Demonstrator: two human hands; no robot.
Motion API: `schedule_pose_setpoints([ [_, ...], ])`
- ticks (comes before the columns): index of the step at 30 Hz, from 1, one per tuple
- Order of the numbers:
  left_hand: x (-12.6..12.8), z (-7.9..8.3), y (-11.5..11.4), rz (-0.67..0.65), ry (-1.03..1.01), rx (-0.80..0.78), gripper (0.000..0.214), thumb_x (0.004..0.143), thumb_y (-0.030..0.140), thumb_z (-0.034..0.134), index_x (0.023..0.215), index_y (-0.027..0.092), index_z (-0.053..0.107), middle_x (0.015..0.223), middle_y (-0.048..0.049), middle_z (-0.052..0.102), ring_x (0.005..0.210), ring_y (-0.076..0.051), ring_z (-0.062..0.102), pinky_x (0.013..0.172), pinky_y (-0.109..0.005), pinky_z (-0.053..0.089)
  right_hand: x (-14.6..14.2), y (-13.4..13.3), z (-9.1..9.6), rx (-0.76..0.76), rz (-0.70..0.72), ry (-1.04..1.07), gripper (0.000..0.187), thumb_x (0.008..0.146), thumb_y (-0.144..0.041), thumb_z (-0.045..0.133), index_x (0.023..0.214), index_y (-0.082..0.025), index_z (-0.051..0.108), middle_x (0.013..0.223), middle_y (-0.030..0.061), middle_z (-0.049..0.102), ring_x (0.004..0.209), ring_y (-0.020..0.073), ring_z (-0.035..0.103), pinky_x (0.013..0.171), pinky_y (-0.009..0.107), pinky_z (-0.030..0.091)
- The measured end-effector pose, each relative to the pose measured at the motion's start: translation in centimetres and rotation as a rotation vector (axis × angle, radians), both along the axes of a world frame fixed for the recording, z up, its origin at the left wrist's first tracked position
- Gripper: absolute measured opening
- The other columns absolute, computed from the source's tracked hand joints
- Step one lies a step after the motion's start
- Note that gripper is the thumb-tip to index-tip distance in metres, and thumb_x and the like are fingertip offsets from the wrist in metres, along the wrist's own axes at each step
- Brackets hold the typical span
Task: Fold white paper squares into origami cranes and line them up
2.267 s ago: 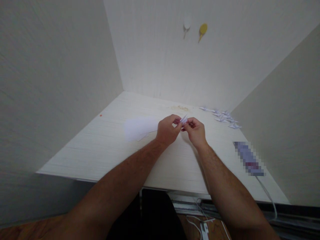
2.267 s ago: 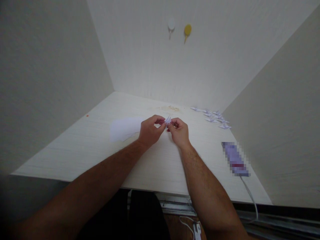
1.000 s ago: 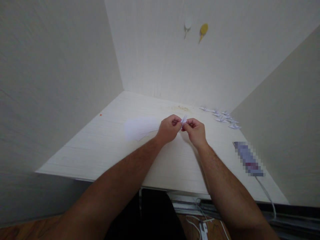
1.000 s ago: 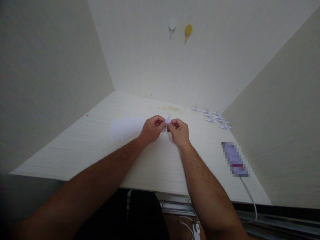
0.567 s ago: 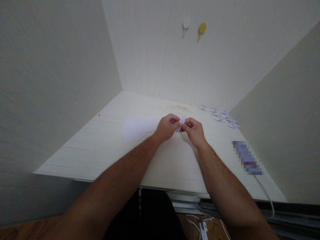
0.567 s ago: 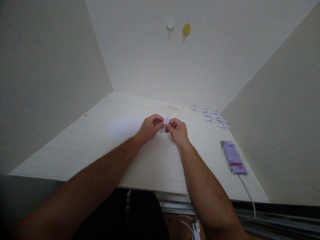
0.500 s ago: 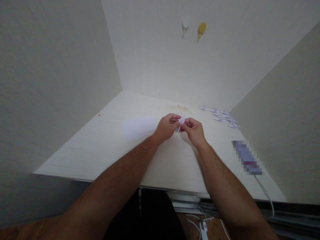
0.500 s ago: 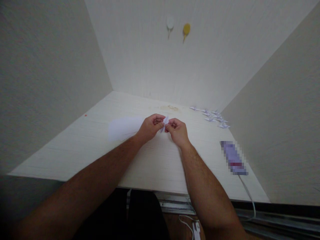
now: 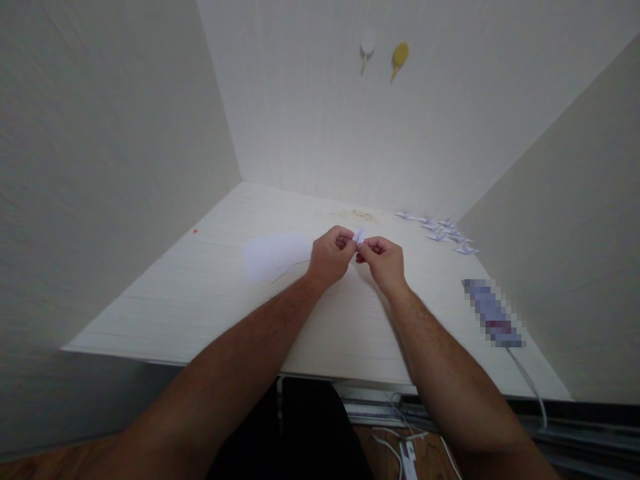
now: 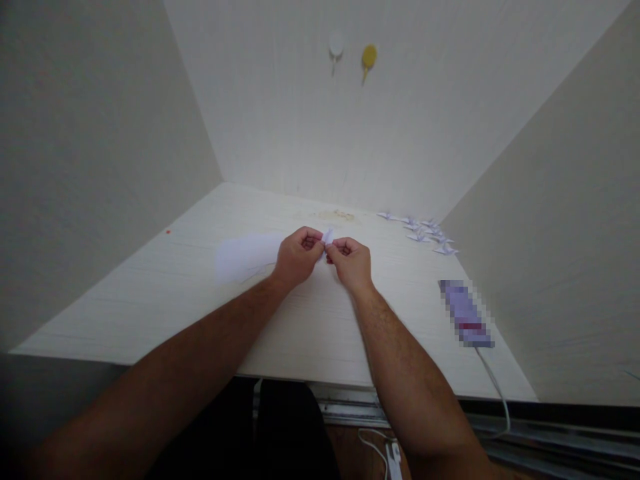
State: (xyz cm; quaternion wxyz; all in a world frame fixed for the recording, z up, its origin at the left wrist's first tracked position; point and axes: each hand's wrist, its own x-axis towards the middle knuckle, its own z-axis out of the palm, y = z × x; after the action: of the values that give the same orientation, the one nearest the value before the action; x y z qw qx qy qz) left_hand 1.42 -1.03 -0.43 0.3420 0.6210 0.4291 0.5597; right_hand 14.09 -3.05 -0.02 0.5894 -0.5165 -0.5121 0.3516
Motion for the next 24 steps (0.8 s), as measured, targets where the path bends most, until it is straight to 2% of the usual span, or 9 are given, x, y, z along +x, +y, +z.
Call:
schedule_pose_setpoints([
  [7, -0.1, -0.4, 0.6, -0.139, -0.099, -0.06, 0.009, 0.075, 0.021, 0.062, 0.083, 0.017, 0.062, 0.069, 0.0005, 0.066, 0.061, -0.011, 0.061, 0.059, -0.023, 0.048, 0.2, 0.2, -0.1, 0.002, 0.015, 0.028, 0.02, 0.069, -0.035, 0.072, 0.072, -0.017, 0.065, 0.055, 0.0, 0.065, 0.05, 0.0131, 0.06, 0.055, 0.027, 0.052],
  [11, 0.0, -0.4, 0.6, -0.161, -0.117, -0.071, 0.01, 0.075, 0.021, 0.063, 0.083, 0.017, 0.062, 0.071, 0.0001, 0.066, 0.061, -0.011, 0.061, 0.057, -0.022, 0.048, 0.1, 0.2, 0.0, -0.004, -0.068, 0.002, 0.018, 0.067, -0.032, 0.072, 0.07, -0.018, 0.062, 0.052, -0.0014, 0.063, 0.046, 0.0132, 0.059, 0.05, 0.026, 0.05],
  [13, 0.0, -0.3, 0.5, -0.134, -0.092, -0.057, 0.01, 0.075, 0.021, 0.063, 0.084, 0.017, 0.062, 0.071, 0.0, 0.067, 0.061, -0.011, 0.061, 0.058, -0.022, 0.048, 0.0, 0.1, 0.1, -0.003, -0.085, -0.01, 0.018, 0.067, -0.032, 0.072, 0.068, -0.018, 0.061, 0.051, -0.0013, 0.063, 0.046, 0.0131, 0.059, 0.049, 0.026, 0.05],
  [19, -0.1, 0.3, -0.2, -0.025, 0.018, 0.019, 0.008, 0.077, 0.018, 0.059, 0.084, 0.017, 0.062, 0.071, 0.0001, 0.067, 0.062, -0.012, 0.061, 0.06, -0.023, 0.049, -0.4, -0.4, 0.5, 0.003, -0.016, 0.023, 0.02, 0.069, -0.034, 0.073, 0.068, -0.016, 0.064, 0.054, 0.0007, 0.065, 0.05, 0.0135, 0.061, 0.053, 0.027, 0.053],
  [24, -0.3, 0.7, -0.7, 0.086, 0.176, 0.141, 0.01, 0.078, 0.017, 0.059, 0.087, 0.018, 0.063, 0.078, -0.0016, 0.069, 0.068, -0.013, 0.062, 0.068, -0.026, 0.049, -0.7, -0.6, 0.7, -0.005, -0.018, 0.048, 0.024, 0.067, -0.039, 0.075, 0.069, -0.017, 0.065, 0.056, 0.0011, 0.066, 0.052, 0.0142, 0.062, 0.055, 0.028, 0.053],
])
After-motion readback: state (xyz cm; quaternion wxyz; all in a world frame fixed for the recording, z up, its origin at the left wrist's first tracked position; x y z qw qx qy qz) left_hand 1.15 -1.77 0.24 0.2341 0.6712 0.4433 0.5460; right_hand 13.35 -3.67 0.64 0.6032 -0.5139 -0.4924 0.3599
